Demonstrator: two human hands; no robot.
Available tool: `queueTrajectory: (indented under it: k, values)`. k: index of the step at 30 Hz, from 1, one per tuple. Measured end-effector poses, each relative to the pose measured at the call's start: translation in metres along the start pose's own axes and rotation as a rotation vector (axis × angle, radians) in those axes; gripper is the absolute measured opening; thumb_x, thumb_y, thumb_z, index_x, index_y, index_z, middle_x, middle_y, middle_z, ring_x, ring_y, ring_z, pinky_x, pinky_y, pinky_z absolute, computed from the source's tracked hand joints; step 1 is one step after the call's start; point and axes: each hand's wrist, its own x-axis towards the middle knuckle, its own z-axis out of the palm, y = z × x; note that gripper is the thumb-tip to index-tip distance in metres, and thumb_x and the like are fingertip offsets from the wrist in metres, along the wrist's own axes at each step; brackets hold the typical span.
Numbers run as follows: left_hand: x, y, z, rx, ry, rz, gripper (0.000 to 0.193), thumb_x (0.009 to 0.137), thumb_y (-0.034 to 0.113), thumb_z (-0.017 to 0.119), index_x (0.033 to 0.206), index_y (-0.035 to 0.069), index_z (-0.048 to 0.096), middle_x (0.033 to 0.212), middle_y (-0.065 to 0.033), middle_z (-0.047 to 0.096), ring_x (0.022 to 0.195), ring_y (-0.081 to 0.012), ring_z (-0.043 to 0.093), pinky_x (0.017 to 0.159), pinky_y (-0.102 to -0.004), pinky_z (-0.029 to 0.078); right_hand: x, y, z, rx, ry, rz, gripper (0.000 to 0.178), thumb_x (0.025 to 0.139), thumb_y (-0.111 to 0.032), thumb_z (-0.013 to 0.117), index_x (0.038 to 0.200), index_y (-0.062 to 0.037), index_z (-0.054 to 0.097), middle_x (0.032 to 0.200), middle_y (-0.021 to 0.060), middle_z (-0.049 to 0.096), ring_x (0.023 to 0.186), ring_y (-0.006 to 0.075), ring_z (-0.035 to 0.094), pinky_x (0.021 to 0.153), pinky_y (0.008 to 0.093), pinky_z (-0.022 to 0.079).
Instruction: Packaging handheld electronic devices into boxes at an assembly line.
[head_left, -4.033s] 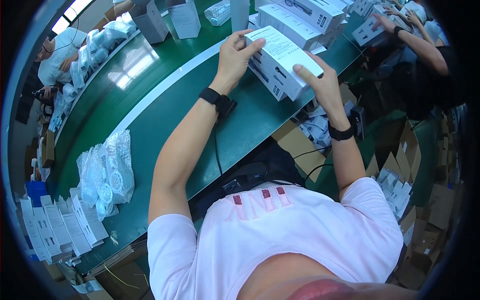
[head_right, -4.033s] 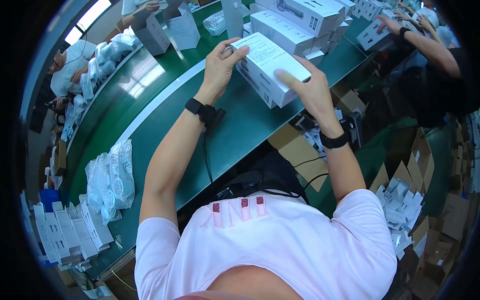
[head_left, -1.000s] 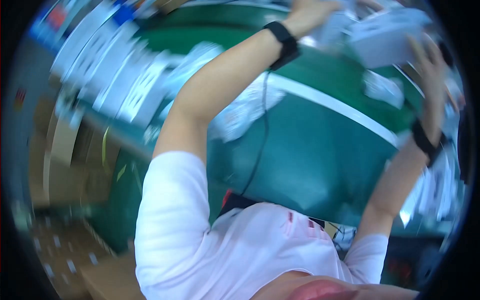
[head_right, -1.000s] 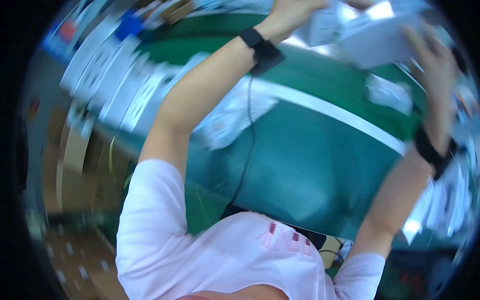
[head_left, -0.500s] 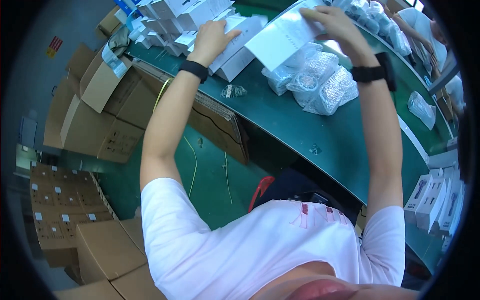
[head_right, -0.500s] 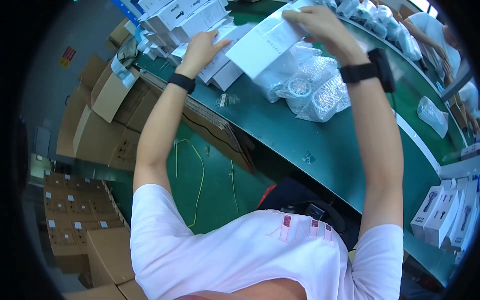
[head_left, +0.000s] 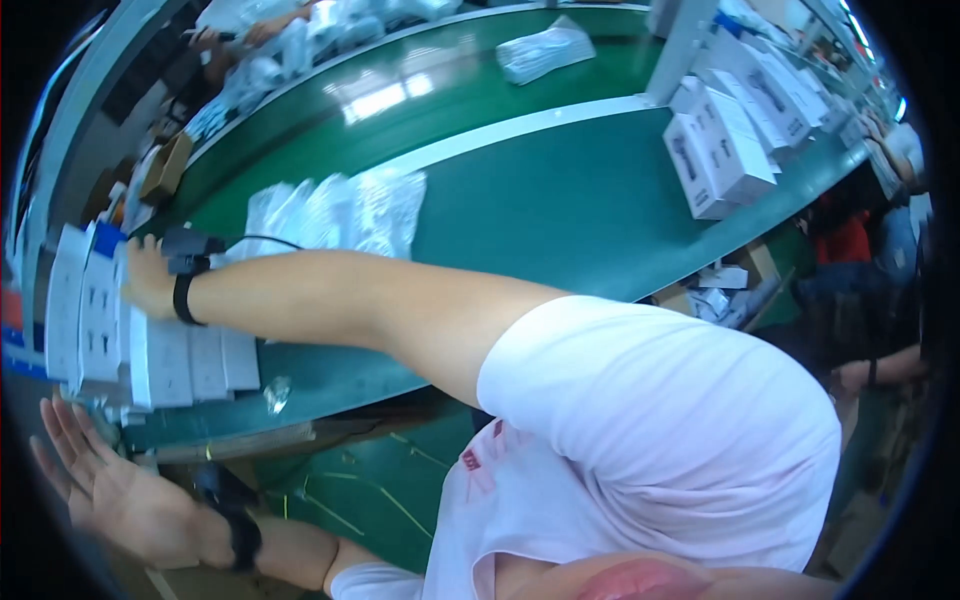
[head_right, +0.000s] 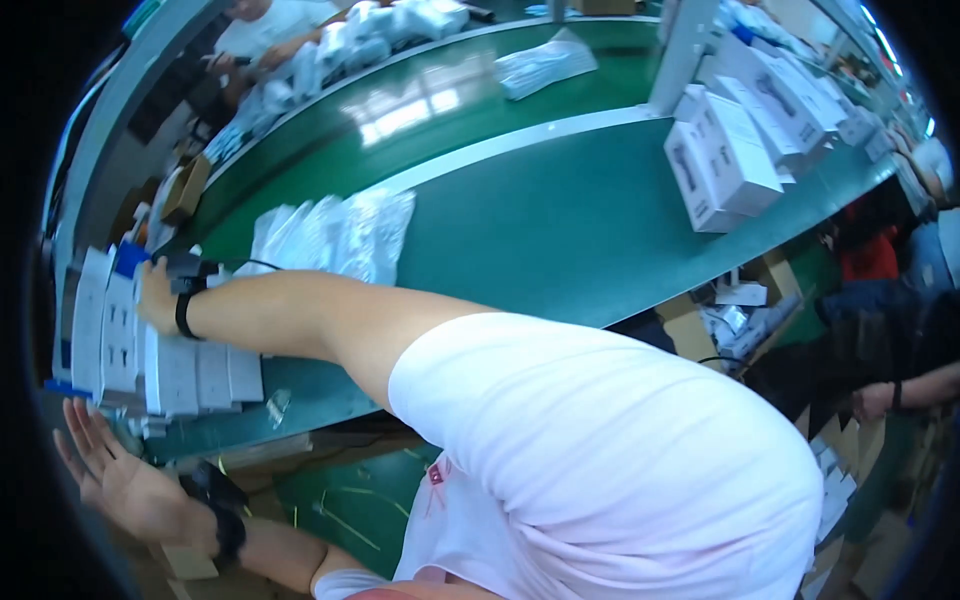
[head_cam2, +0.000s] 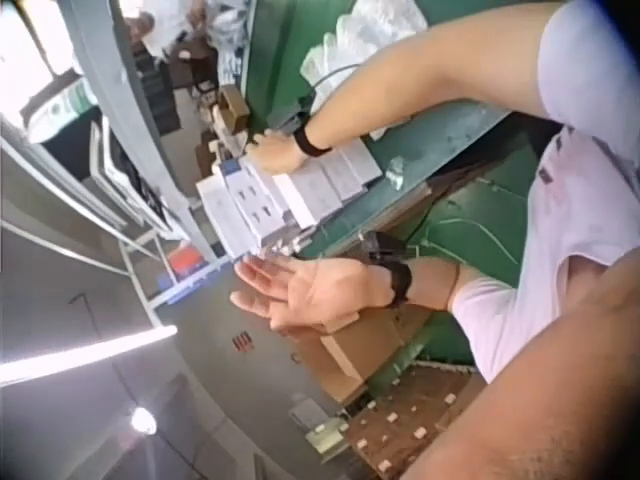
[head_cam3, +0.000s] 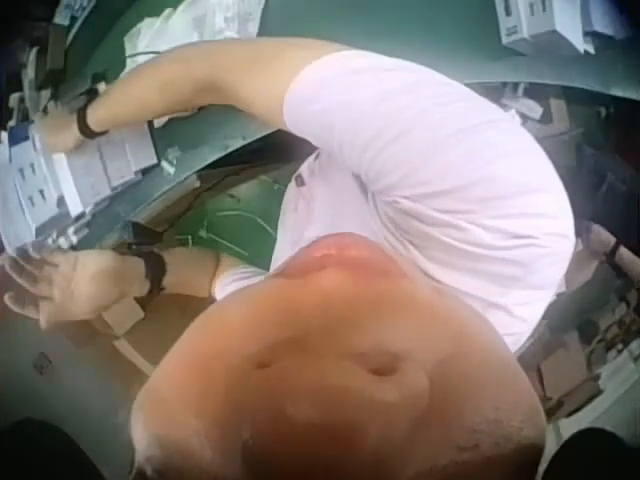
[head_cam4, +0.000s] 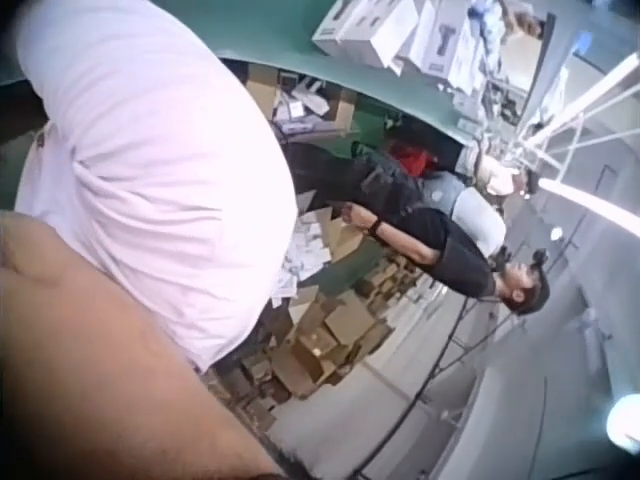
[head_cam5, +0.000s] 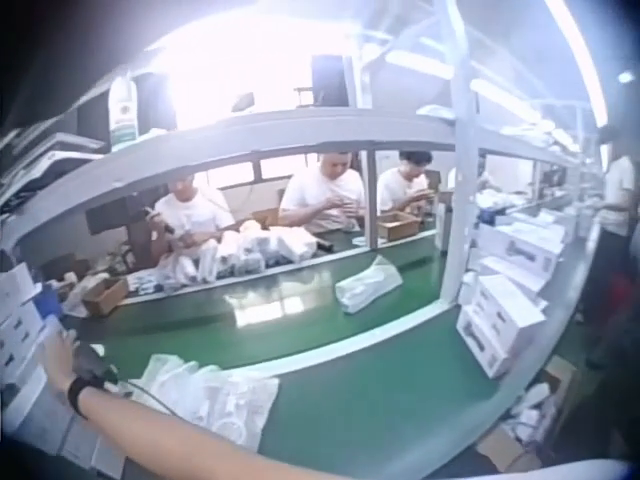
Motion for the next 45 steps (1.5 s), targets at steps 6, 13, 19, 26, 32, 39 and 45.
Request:
queueTrajectory:
  k: [6,13,19,26,32,39,45]
  values:
    - [-0.004,-0.002,-0.024,-0.752,-0.395,-0.577,0.066,0.101,0.043,0.024,0.146,-0.005,0.029,0.153,-0.0285,0.022,0.143,-0.0431,0.021,0.119,-0.0526,0.016,-0.042,0.003,-0.144,-0.402,0.111,-0.539,0.096,0.073,-0.051,0.069,0.140,0.0088,0.034,0.140,0.0408,0.031,0.128,0.0497,0.038,0.102,0.0537,0.039]
    - [-0.033,-0.012,-0.025,-0.471,-0.353,-0.508,0.065,0.098,0.039,0.032,0.146,-0.005,0.029,0.152,-0.0260,0.026,0.141,-0.0394,0.025,0.118,-0.0496,0.018,-0.037,0.117,-0.494,-1.408,0.104,-0.387,0.052,0.082,-0.018,0.063,0.132,-0.0138,0.049,0.118,0.0179,0.060,0.103,0.0340,0.062,0.083,0.0536,0.049]
    - [-0.032,-0.055,0.058,-0.294,-0.293,-0.134,0.065,0.096,0.035,0.039,0.146,-0.005,0.029,0.151,-0.0238,0.028,0.139,-0.0363,0.029,0.117,-0.0469,0.020,-0.105,0.192,-0.519,-1.584,-0.233,-0.145,0.039,0.080,-0.008,0.057,0.117,-0.0224,0.063,0.113,0.0155,0.060,0.101,0.0331,0.060,0.080,0.0471,0.051]
    - [-0.030,-0.040,0.114,-0.110,-0.350,0.065,0.066,0.094,0.031,0.047,0.146,-0.005,0.029,0.150,-0.0213,0.032,0.137,-0.0326,0.033,0.116,-0.0438,0.022,-0.109,0.148,-0.524,-1.496,0.260,-0.180,0.022,0.079,-0.012,0.063,0.100,-0.0040,0.060,0.093,0.0135,0.061,0.095,0.0318,0.060,0.068,0.0479,0.054]
    - [-0.063,-0.006,0.128,0.076,-0.561,0.102,0.068,0.091,0.027,0.054,0.146,-0.006,0.029,0.149,-0.0192,0.035,0.135,-0.0295,0.037,0.115,-0.0412,0.024,-0.191,-0.055,-0.489,-0.636,0.404,-0.289,0.037,0.077,-0.020,0.074,0.105,0.0020,0.064,0.091,0.0146,0.066,0.080,0.0247,0.064,0.072,0.0319,0.052]
    - [-0.161,0.014,0.198,-0.014,-0.641,-0.231,0.115,0.059,0.031,0.089,0.147,-0.007,0.024,0.150,-0.0227,0.031,0.140,-0.0331,0.029,0.117,-0.0414,0.018,-0.317,-0.113,-0.424,-0.308,0.250,-0.338,0.048,0.072,-0.015,0.083,0.113,0.0006,0.063,0.098,0.0077,0.066,0.087,0.0152,0.063,0.079,0.0284,0.051]
    - [-0.211,-0.020,0.227,-0.591,-0.623,-0.657,0.075,0.068,0.022,0.082,0.130,0.000,0.046,0.117,-0.0100,0.059,0.106,-0.0179,0.058,0.094,-0.0346,0.046,-0.354,-0.113,-0.433,-0.765,0.225,-0.420,0.047,0.065,-0.017,0.085,0.104,-0.0016,0.065,0.114,0.0148,0.063,0.105,0.0331,0.058,0.088,0.0399,0.049]
